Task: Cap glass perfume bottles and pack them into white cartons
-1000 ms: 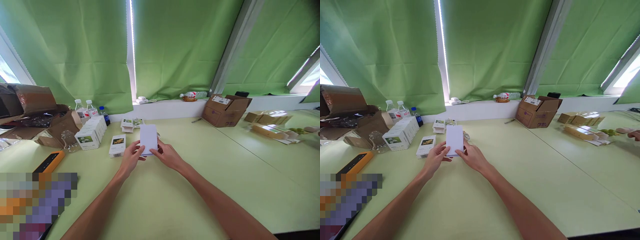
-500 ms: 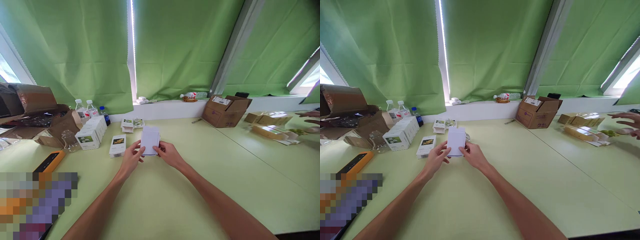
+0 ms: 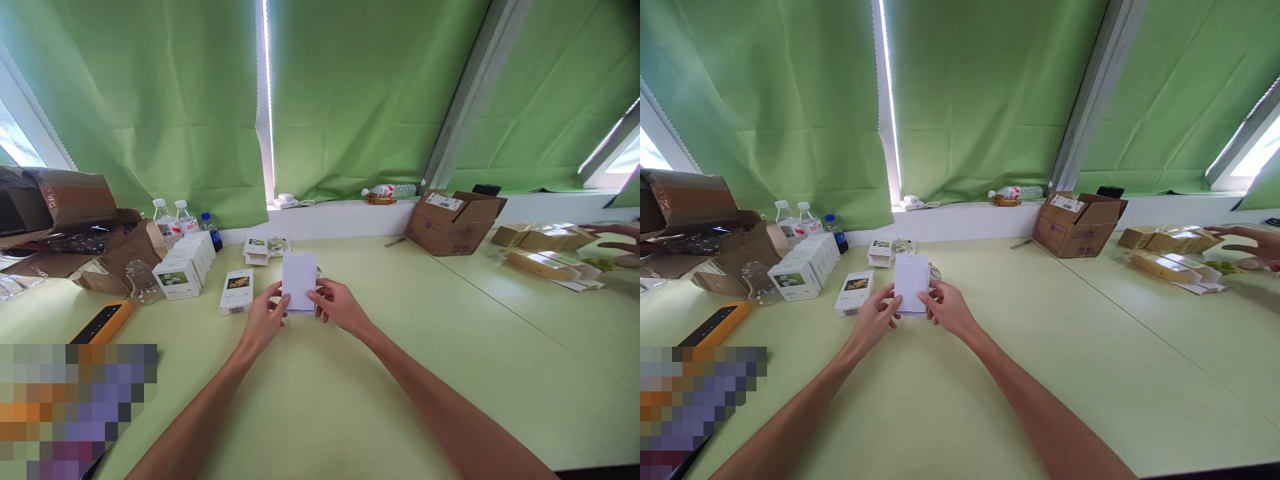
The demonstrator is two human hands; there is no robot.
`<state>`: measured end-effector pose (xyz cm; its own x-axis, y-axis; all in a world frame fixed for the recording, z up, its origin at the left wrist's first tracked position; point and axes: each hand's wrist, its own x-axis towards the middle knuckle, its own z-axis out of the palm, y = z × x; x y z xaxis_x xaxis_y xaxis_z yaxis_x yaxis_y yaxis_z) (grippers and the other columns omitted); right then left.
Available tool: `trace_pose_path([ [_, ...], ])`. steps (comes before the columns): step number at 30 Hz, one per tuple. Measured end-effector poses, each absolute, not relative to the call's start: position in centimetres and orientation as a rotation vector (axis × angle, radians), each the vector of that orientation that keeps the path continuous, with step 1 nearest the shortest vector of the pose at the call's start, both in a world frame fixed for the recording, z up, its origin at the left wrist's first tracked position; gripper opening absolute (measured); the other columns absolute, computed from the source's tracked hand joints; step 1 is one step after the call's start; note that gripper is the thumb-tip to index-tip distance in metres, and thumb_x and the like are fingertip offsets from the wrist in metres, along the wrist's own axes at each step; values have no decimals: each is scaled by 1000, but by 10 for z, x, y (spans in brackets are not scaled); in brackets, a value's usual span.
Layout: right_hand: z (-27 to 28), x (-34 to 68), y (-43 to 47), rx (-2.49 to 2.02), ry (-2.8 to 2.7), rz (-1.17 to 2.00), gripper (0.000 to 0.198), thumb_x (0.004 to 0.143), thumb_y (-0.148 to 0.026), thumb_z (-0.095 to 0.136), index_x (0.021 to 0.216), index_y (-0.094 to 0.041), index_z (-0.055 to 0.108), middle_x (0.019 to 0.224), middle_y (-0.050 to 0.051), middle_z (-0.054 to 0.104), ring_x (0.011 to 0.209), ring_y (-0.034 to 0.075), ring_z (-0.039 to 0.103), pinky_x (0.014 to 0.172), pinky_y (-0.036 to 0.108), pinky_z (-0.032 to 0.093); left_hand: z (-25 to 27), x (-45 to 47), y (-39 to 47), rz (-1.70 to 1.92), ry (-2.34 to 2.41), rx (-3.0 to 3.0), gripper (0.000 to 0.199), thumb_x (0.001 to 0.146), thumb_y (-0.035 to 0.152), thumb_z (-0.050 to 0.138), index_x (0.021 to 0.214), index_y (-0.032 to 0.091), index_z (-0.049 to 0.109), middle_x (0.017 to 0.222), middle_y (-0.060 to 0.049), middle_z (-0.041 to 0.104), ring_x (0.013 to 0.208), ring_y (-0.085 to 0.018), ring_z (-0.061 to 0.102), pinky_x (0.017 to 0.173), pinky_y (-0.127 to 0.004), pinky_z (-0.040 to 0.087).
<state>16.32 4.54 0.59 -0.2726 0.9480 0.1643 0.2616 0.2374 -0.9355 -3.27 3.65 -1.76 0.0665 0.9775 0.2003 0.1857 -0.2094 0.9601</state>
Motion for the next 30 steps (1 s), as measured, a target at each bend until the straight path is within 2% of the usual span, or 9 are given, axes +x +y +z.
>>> trace_pose_path([
  [10,8,163,45,-1126,-1677,1125,39,82,-46,59,108,-17,62,80,6,65,55,12,59,41,20,47,-14,-35,38,1250,1188,1543,49,84,50,51,120,18,58,102,-9,61,60,-10,55,42,-20,48],
  [17,10,169,48,-1121,-1643,1199,39,81,-49,61,101,-17,65,77,5,65,54,10,57,41,19,43,-9,-35,36,1206,1156,1455,49,83,51,51,112,14,62,80,-5,59,58,-11,55,44,-22,49],
  [26,5,171,52,-1134,-1673,1222,36,79,-48,63,91,-14,66,69,3,63,54,10,56,42,18,42,-15,-35,36,1180,1293,1611,47,82,53,50,109,17,65,66,-1,58,52,-12,54,42,-21,44],
  [30,6,170,50,-1150,-1664,1209,34,79,-45,63,92,-14,66,69,2,63,54,9,55,44,19,44,-16,-35,36,1212,1300,1642,42,80,50,53,109,21,65,87,-4,66,52,-11,55,44,-22,44],
])
